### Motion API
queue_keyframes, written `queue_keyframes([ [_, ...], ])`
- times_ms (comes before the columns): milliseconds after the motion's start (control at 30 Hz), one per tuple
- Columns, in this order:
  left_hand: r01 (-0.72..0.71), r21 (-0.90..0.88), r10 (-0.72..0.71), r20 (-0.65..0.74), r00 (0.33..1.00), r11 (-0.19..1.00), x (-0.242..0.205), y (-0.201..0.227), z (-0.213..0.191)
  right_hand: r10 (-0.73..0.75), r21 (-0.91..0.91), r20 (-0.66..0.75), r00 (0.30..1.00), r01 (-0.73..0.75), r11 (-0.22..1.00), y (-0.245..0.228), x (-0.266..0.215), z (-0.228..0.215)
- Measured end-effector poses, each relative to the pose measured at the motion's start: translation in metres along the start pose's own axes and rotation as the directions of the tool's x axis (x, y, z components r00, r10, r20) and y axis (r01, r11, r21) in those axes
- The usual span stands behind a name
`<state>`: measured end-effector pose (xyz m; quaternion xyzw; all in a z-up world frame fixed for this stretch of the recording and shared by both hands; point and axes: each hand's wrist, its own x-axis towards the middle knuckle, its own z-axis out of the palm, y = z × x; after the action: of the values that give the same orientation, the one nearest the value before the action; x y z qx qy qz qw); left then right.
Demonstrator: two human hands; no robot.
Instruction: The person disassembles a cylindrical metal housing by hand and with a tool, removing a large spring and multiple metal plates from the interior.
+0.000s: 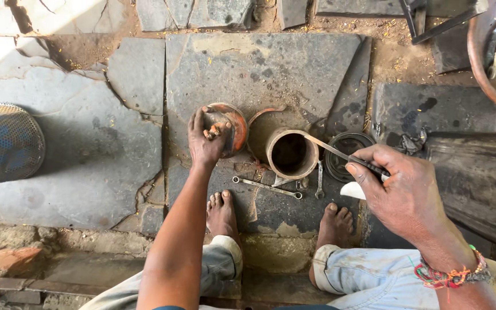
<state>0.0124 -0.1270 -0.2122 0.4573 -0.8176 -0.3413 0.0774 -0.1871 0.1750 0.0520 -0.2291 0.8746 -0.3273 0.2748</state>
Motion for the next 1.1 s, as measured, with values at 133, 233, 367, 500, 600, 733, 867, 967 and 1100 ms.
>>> queue_keyframes([
  [133, 0.172, -0.025, -0.174, -0.11, 0.979, 0.985, -0.006, -0.005, 0.008, -0.062, -0.002, -0.018, 0.998, 0.062, 0.998, -0.001, -0.002, -0.004],
  [233, 0.283, -0.061, -0.284, -0.013, 0.959, 0.957, -0.007, -0.002, 0.01, -0.031, -0.01, -0.026, 0.999, 0.031, 0.999, 0.0, -0.004, -0.005],
  [367, 0.201, -0.37, -0.224, -0.021, 0.974, 0.907, -0.018, 0.012, 0.001, -0.013, 0.045, -0.044, 0.999, 0.015, 0.999, 0.003, 0.002, -0.006],
  [500, 0.221, -0.725, -0.269, 0.052, 0.962, 0.652, -0.046, 0.032, -0.007, -0.012, 0.012, -0.009, 1.0, 0.012, 1.0, 0.009, 0.003, -0.002],
  [600, 0.164, -0.724, -0.208, 0.029, 0.978, 0.67, -0.057, 0.058, -0.021, -0.033, 0.128, -0.03, 0.999, 0.036, 0.991, 0.01, -0.001, 0.0],
  [733, 0.065, -0.782, -0.069, 0.029, 0.997, 0.62, -0.072, 0.114, -0.047, -0.048, 0.258, -0.072, 0.996, 0.065, 0.964, 0.02, -0.005, -0.006],
  [867, -0.239, -0.578, 0.178, -0.162, 0.971, 0.78, -0.107, 0.178, -0.084, 0.038, 0.403, -0.04, 0.998, -0.019, 0.915, 0.026, -0.006, -0.004],
  [967, -0.276, -0.348, 0.222, -0.187, 0.957, 0.896, -0.151, 0.228, -0.111, 0.025, 0.574, -0.068, 0.997, 0.019, 0.819, 0.027, -0.012, 0.015],
  [1100, -0.256, -0.161, 0.249, -0.058, 0.967, 0.953, -0.195, 0.275, -0.124, -0.141, 0.256, -0.43, 0.892, 0.27, 0.928, 0.038, -0.02, 0.051],
])
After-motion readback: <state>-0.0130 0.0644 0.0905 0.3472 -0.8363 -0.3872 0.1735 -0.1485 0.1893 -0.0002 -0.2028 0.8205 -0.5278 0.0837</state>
